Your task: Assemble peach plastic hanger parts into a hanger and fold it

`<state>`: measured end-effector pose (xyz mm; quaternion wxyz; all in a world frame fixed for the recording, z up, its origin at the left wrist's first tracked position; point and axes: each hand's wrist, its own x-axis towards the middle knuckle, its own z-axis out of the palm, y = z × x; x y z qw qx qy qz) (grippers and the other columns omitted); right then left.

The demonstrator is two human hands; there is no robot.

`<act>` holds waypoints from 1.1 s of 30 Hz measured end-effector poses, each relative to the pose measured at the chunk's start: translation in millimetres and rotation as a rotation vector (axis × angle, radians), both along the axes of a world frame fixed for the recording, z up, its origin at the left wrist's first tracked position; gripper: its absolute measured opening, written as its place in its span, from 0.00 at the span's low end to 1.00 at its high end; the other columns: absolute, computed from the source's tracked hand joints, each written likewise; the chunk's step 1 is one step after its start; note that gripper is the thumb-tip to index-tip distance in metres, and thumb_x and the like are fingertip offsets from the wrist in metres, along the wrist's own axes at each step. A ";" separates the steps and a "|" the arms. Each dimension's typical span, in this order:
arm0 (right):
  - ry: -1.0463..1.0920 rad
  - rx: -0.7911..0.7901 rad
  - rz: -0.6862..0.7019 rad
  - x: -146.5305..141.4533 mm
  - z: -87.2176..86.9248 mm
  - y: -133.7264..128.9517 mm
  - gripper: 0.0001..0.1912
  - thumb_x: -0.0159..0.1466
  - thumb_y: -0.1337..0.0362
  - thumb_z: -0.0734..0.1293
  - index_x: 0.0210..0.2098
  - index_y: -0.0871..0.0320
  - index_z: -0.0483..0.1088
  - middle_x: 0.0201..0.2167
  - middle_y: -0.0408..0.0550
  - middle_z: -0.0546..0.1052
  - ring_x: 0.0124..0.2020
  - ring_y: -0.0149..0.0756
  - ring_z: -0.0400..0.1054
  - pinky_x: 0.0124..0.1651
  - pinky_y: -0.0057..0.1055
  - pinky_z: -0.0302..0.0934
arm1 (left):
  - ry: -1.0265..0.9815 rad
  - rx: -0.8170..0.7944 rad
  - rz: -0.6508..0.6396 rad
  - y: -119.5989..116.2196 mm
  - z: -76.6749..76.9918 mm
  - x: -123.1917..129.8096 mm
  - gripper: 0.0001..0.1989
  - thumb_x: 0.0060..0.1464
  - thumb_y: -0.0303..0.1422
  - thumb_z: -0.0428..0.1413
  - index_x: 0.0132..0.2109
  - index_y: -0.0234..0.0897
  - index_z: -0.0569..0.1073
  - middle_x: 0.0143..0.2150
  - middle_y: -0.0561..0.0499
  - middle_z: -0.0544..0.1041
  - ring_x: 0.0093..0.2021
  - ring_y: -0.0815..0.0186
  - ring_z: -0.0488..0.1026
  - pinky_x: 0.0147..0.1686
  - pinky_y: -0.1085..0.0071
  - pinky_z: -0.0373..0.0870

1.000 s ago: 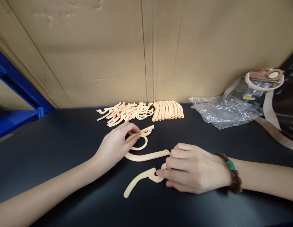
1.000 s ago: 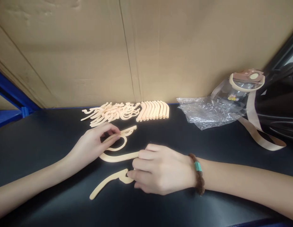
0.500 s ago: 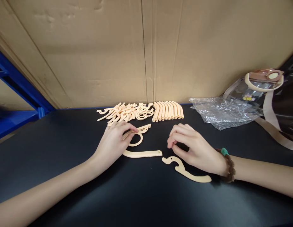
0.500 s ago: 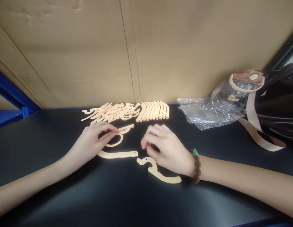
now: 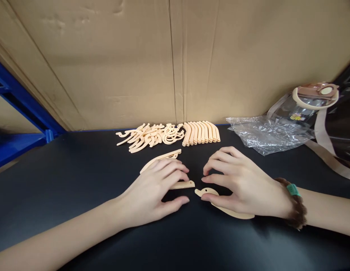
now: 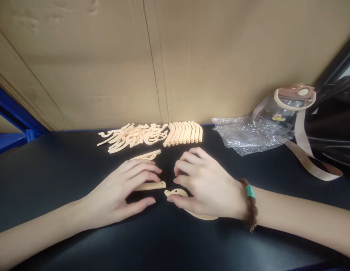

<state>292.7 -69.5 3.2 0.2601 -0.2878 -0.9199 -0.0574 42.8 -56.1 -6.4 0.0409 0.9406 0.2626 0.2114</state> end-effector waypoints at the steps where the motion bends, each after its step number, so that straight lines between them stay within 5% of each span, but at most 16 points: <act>1: -0.016 0.004 -0.008 0.1 2.3 -1.9 0.12 0.63 0.56 0.68 0.33 0.59 0.77 0.35 0.47 0.77 0.40 0.37 0.66 0.48 0.38 0.56 | 0.022 -0.007 -0.024 -1.4 0.1 0.8 0.11 0.60 0.37 0.56 0.48 0.41 0.71 0.54 0.50 0.73 0.58 0.61 0.64 0.59 0.64 0.58; 12: -0.072 -0.021 -0.030 -2.1 0.7 -4.6 0.07 0.64 0.69 0.64 0.29 0.60 0.71 0.33 0.48 0.74 0.39 0.39 0.65 0.44 0.38 0.59 | 0.078 -0.156 -0.006 1.0 4.2 3.2 0.05 0.62 0.29 0.49 0.42 0.40 0.69 0.50 0.48 0.73 0.52 0.60 0.67 0.52 0.64 0.63; 17: 0.046 -0.037 -0.031 -2.5 -5.0 1.9 0.06 0.68 0.70 0.60 0.34 0.59 0.65 0.29 0.44 0.72 0.30 0.31 0.63 0.38 0.32 0.59 | -0.004 -0.261 -0.079 -3.4 5.1 0.3 0.06 0.61 0.29 0.49 0.43 0.38 0.69 0.38 0.50 0.74 0.37 0.66 0.70 0.37 0.71 0.66; 22: 0.114 -0.085 -0.003 -1.9 -13.2 4.0 0.04 0.69 0.69 0.58 0.37 0.57 0.59 0.31 0.42 0.69 0.25 0.27 0.61 0.28 0.25 0.56 | -0.083 -0.362 -0.074 -9.1 6.6 2.0 0.05 0.57 0.25 0.50 0.39 0.39 0.67 0.26 0.59 0.66 0.22 0.73 0.62 0.24 0.77 0.58; 28: 0.074 -0.022 0.030 -3.1 -14.0 -3.7 0.03 0.72 0.66 0.55 0.40 0.56 0.57 0.31 0.41 0.70 0.21 0.26 0.60 0.23 0.25 0.54 | -0.128 -0.591 0.023 -11.7 8.7 7.7 0.06 0.61 0.35 0.51 0.37 0.40 0.65 0.24 0.60 0.65 0.21 0.74 0.59 0.22 0.77 0.54; 33: 0.022 -0.109 0.028 -1.4 -15.8 -2.5 0.08 0.72 0.65 0.54 0.45 0.58 0.63 0.34 0.44 0.75 0.29 0.29 0.70 0.30 0.27 0.59 | -0.138 -0.633 0.080 -12.7 8.0 7.8 0.08 0.62 0.38 0.52 0.36 0.40 0.64 0.23 0.60 0.65 0.21 0.73 0.57 0.22 0.76 0.54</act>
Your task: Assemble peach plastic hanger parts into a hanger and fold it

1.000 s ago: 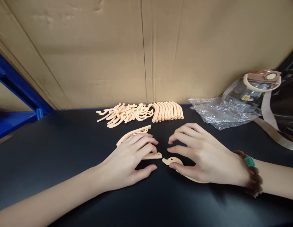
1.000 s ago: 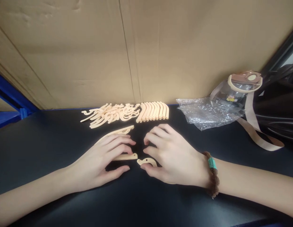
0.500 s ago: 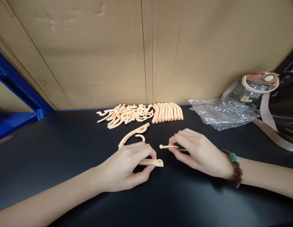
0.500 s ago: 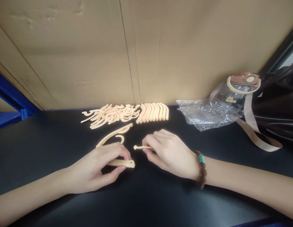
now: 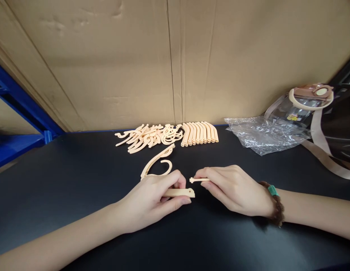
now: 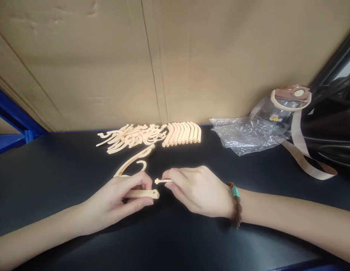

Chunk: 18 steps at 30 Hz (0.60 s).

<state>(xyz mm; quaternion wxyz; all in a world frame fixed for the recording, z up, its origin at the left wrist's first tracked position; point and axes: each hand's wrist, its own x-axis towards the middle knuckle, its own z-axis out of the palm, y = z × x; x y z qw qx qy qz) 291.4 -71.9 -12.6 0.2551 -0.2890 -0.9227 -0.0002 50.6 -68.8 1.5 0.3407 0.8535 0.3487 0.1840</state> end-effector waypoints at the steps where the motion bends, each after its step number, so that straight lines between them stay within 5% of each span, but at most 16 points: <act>1: -0.007 -0.016 0.006 0.1 -0.1 0.7 0.09 0.72 0.65 0.54 0.46 0.59 0.64 0.34 0.44 0.76 0.31 0.30 0.70 0.32 0.27 0.59 | -0.002 0.008 0.005 -0.1 -0.3 -0.2 0.08 0.62 0.38 0.51 0.37 0.40 0.64 0.24 0.60 0.65 0.21 0.73 0.58 0.23 0.76 0.54; 18: 0.009 -0.096 0.049 -0.7 -1.7 3.1 0.14 0.72 0.65 0.54 0.50 0.61 0.67 0.32 0.46 0.74 0.29 0.31 0.66 0.32 0.27 0.57 | -0.063 0.089 0.005 4.2 -4.4 -3.0 0.12 0.64 0.35 0.50 0.54 0.45 0.65 0.30 0.58 0.71 0.27 0.71 0.69 0.31 0.75 0.66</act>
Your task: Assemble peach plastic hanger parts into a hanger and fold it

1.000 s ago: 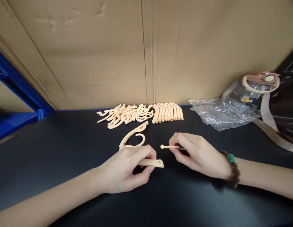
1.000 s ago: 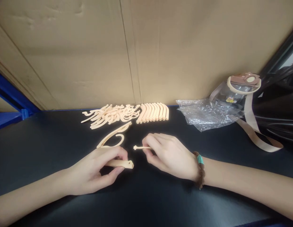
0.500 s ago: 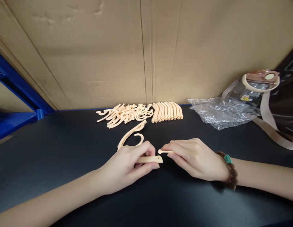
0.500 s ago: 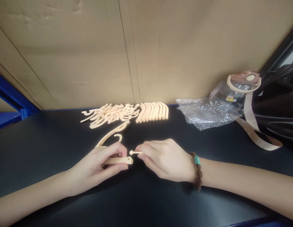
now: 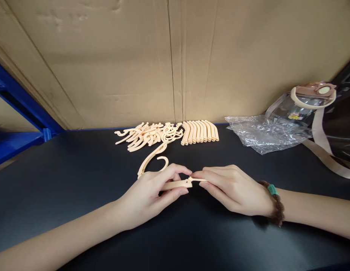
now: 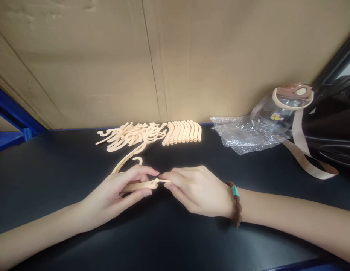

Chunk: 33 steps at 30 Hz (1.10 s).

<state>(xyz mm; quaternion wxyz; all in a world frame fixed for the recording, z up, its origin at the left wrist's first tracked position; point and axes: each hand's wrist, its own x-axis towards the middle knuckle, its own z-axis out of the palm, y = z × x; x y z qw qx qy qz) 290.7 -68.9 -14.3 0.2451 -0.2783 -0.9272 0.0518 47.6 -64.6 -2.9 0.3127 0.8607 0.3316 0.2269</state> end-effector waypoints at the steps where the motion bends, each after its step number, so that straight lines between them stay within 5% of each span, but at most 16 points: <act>1: -0.002 -0.012 -0.003 -0.4 0.2 0.1 0.14 0.72 0.65 0.54 0.49 0.61 0.67 0.32 0.46 0.74 0.29 0.30 0.66 0.31 0.27 0.57 | 0.003 0.000 -0.003 0.3 0.1 -0.3 0.13 0.64 0.35 0.50 0.55 0.45 0.65 0.30 0.57 0.72 0.28 0.71 0.70 0.31 0.75 0.67; 10: -0.031 -0.081 0.016 -2.3 -0.7 0.1 0.15 0.73 0.64 0.52 0.47 0.60 0.67 0.31 0.44 0.72 0.27 0.29 0.64 0.30 0.26 0.57 | -0.004 0.048 -0.016 2.9 -2.1 -0.7 0.10 0.64 0.35 0.51 0.52 0.44 0.68 0.30 0.58 0.74 0.28 0.71 0.70 0.30 0.76 0.66; 17: -0.122 0.049 0.021 -3.5 0.8 -0.4 0.15 0.73 0.65 0.51 0.45 0.62 0.67 0.29 0.44 0.71 0.26 0.30 0.62 0.26 0.28 0.53 | -0.037 -0.023 -0.033 3.7 -1.7 -0.8 0.08 0.64 0.35 0.52 0.48 0.41 0.70 0.33 0.55 0.76 0.30 0.70 0.73 0.32 0.76 0.68; 25: -0.171 0.182 0.014 -4.9 0.7 -1.9 0.17 0.73 0.64 0.51 0.46 0.64 0.69 0.29 0.45 0.72 0.28 0.32 0.64 0.25 0.30 0.52 | -0.037 -0.065 -0.041 3.9 0.5 -1.4 0.07 0.63 0.34 0.53 0.44 0.37 0.72 0.26 0.58 0.70 0.24 0.73 0.66 0.27 0.77 0.64; 33: -0.178 0.252 0.019 -5.5 -0.3 -2.4 0.18 0.73 0.62 0.54 0.46 0.64 0.71 0.30 0.46 0.73 0.27 0.33 0.64 0.26 0.31 0.53 | -0.053 -0.121 -0.071 5.2 -1.4 0.1 0.08 0.64 0.35 0.51 0.42 0.36 0.71 0.29 0.54 0.77 0.27 0.70 0.73 0.29 0.76 0.68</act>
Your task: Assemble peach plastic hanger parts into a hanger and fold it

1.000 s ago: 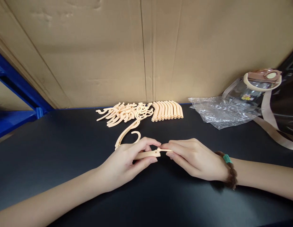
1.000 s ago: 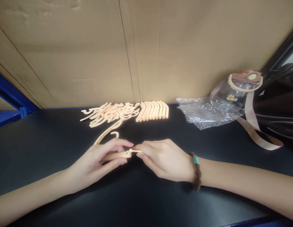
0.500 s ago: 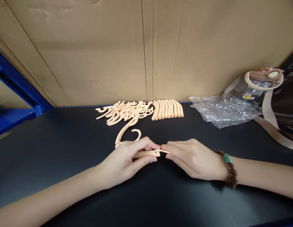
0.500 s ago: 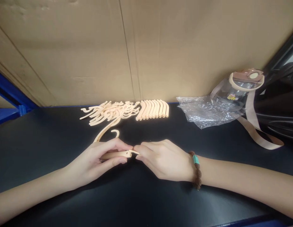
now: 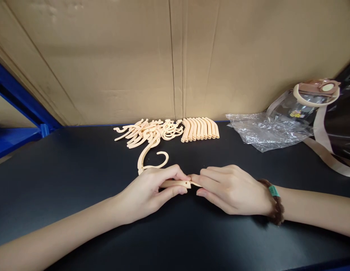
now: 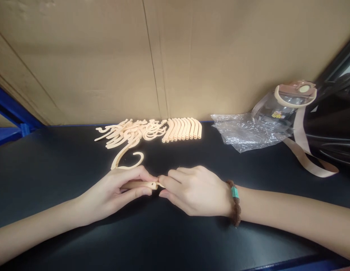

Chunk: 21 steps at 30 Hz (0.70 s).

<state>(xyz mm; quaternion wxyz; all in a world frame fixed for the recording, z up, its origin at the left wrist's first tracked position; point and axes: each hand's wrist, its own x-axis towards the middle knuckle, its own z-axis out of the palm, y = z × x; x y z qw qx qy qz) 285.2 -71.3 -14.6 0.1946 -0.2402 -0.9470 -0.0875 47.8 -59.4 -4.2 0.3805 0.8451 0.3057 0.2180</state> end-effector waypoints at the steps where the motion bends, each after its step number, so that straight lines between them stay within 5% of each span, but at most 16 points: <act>1: 0.020 0.006 -0.010 -0.5 0.3 -0.7 0.18 0.72 0.62 0.54 0.47 0.65 0.71 0.29 0.45 0.73 0.27 0.33 0.64 0.26 0.30 0.54 | -0.003 0.000 0.002 0.5 0.2 0.3 0.08 0.64 0.35 0.51 0.42 0.36 0.70 0.30 0.53 0.77 0.28 0.70 0.74 0.30 0.76 0.69; 7: 0.097 -0.093 -0.070 -3.1 1.6 -4.6 0.21 0.73 0.63 0.52 0.35 0.63 0.73 0.25 0.43 0.69 0.25 0.30 0.62 0.28 0.29 0.53 | -0.002 0.038 0.007 4.0 -3.5 -0.4 0.09 0.63 0.38 0.52 0.43 0.37 0.70 0.30 0.54 0.78 0.29 0.69 0.76 0.32 0.75 0.71; 21: 0.018 0.114 -0.029 -2.8 -1.9 -4.2 0.20 0.71 0.62 0.55 0.26 0.60 0.68 0.22 0.43 0.66 0.22 0.32 0.56 0.22 0.31 0.47 | 0.062 0.035 -0.007 2.7 -2.1 0.4 0.08 0.64 0.36 0.51 0.42 0.36 0.71 0.28 0.55 0.78 0.27 0.70 0.74 0.31 0.74 0.69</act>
